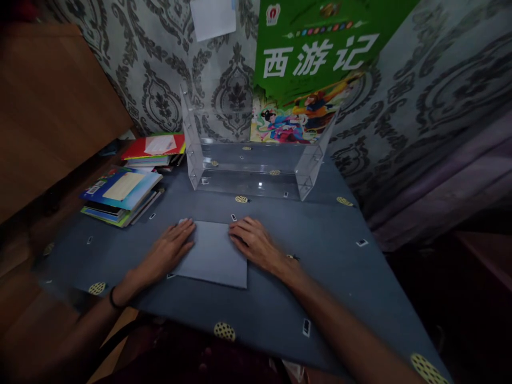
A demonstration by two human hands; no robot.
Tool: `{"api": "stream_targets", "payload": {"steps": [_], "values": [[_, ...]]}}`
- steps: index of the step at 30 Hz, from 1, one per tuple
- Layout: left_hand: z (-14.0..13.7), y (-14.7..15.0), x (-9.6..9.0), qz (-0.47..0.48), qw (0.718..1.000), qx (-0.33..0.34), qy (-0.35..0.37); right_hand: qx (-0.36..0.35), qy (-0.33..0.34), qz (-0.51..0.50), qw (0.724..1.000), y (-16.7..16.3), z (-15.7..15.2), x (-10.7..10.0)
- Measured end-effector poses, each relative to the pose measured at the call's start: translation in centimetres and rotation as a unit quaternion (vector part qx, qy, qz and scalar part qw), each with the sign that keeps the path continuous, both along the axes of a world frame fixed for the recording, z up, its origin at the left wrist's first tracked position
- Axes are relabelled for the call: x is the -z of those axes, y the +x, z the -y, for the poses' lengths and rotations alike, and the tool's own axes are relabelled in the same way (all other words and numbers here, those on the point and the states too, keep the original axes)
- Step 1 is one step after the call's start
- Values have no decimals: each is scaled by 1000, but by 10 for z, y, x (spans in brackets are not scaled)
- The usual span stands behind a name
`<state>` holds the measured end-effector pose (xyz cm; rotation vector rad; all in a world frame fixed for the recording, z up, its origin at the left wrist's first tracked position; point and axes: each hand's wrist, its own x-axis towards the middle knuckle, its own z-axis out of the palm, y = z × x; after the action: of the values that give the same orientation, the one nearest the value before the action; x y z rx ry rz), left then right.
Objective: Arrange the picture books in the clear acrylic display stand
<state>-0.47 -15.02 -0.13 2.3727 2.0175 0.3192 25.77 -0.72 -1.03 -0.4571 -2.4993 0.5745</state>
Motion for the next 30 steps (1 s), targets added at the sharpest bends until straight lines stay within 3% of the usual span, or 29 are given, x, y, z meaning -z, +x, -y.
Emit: {"api": "stream_targets", "payload": {"steps": [5, 10, 17, 23, 27, 30], "values": [[5, -24, 7, -1, 998, -58, 24, 0, 13, -1, 1000, -1, -1, 2], [17, -20, 6, -32, 996, -59, 52, 3, 46, 7, 999, 0, 0, 1], [42, -15, 5, -85, 995, 43, 13, 0, 65, 9, 998, -1, -1, 3], [23, -40, -11, -86, 993, 80, -30, 13, 75, 8, 997, 2, 3, -2], [4, -48, -24, -96, 995, 32, 7, 10, 38, 23, 999, 2, 18, -10], [-7, -40, -24, -62, 998, 16, 19, -30, 23, 46, 998, -3, 35, -18]]}}
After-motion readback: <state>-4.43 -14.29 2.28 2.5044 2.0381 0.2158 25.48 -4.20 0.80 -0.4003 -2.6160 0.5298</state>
